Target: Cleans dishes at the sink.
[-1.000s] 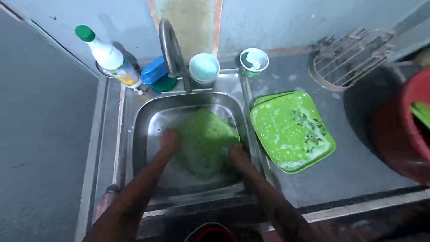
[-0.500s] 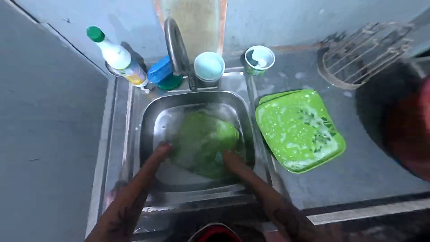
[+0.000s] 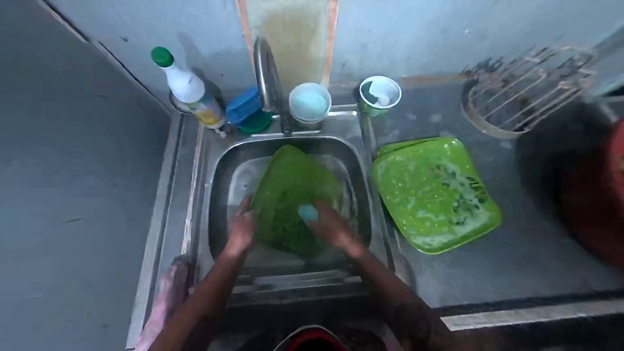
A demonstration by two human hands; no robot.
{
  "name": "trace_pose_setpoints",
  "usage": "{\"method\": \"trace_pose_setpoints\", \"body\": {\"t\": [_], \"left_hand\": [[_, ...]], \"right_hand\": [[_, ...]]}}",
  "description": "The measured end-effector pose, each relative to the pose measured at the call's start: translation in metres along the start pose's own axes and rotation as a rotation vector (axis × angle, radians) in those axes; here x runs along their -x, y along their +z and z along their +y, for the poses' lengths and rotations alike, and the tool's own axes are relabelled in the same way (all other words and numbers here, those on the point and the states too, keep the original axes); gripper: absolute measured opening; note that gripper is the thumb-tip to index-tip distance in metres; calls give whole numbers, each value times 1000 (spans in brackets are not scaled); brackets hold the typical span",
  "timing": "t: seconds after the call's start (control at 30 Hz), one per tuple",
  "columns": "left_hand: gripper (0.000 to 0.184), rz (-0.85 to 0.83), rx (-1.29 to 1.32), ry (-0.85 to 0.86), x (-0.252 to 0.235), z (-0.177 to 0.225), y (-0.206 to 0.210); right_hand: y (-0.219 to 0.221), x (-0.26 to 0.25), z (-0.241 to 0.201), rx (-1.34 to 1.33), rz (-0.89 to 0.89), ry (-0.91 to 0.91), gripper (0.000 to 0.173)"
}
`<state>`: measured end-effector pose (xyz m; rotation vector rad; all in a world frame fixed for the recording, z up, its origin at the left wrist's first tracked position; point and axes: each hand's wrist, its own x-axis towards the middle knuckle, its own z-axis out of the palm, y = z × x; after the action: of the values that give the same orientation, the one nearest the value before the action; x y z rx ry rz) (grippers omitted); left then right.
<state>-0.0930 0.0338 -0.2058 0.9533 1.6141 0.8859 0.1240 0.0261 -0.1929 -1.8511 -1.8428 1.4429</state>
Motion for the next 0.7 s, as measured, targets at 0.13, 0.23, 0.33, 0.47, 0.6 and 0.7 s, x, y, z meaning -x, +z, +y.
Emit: {"method": "trace_pose_setpoints", "body": {"t": [0.13,0.23,0.33,0.47,0.6,0.7], "left_hand": [[36,62,203,132,12,19,5],[36,29,511,190,23,38,-1],[36,101,620,152,32,55,-4],[39,44,574,245,48,57,-19],[44,-58,728,223,39,55,-12],[41,-146,790,206,22,48,0]], "right_hand": [[7,2,-54,-523,253,-260,49],[38,-7,-82,-469,269,-461,50],[68,-26,-89,-148,409,-789,46],[28,-95,-71,68,764,-709,46],[16,-90,-85,-22,736,-458,63],[58,-41,-85,-132,478,-660,50]]}}
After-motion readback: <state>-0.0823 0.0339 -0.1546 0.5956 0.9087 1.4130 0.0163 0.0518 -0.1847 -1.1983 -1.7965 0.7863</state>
